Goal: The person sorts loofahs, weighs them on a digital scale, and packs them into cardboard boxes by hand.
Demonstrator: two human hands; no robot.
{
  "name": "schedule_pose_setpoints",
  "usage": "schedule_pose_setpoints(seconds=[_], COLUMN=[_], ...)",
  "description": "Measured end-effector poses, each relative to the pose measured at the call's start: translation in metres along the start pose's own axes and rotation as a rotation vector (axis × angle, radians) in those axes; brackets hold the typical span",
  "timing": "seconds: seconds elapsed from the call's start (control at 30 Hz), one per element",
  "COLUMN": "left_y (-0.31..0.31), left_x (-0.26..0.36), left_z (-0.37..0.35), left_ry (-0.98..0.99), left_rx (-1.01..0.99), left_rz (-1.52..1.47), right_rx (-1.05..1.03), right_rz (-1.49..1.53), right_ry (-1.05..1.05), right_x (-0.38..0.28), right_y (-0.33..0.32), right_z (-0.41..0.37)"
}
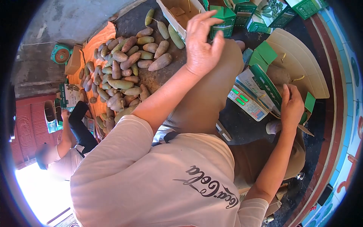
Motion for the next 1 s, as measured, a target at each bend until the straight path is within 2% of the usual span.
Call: schedule_pose_setpoints(seconds=[0.13,0.3,0.43,0.5,0.53,0.63,0.73,0.83,1.0], left_y=[-0.001,0.006,-0.002,-0.014,-0.021,-0.05,-0.09,-0.131,-0.18], left_x=[-0.058,-0.167,-0.254,-0.28,-0.289,-0.295,-0.298,-0.3,-0.279], left_z=[-0.027,-0.117,-0.217,-0.259,-0.275,-0.313,-0.339,-0.366,-0.394], left_ry=[-0.17,-0.34,-0.599,-0.745,-0.815,-0.861,-0.96,-1.033,-1.102], left_rx=[-0.057,-0.281,-0.625,-0.861,-0.98,-1.21,-1.366,-1.392,-1.486], left_rz=[0.087,0.374,0.583,0.722,0.789,0.882,1.02,1.151,1.137], right_rx=[-0.011,-0.015,-0.035,-0.031,-0.028,-0.031,-0.035,-0.029,-0.066], right_rz=[0.031,0.047,0.075,0.076,0.075,0.059,0.036,0.001,-0.065], right_ry=[0.005,0.023,0.09,0.088,0.087,0.108,0.118,0.128,0.12], right_x=[0.0,-0.002,0.0,0.006,0.008,0.013,0.019,0.021,0.04], right_y=[0.0,0.0,0.0,0.0,0.001,0.002,0.005,0.007,0.005], right_z=[0.0,0.0,0.002,0.004,0.005,0.009,0.013,0.014,0.013])
Point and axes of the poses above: each hand's wrist, its own z-axis towards the middle knuckle, its own y-axis out of the palm, x = y × z, the point moved 5 cm from there along z, towards the middle knuckle, and after that the axes turned 15 degrees about z, right-handed, at the moved point
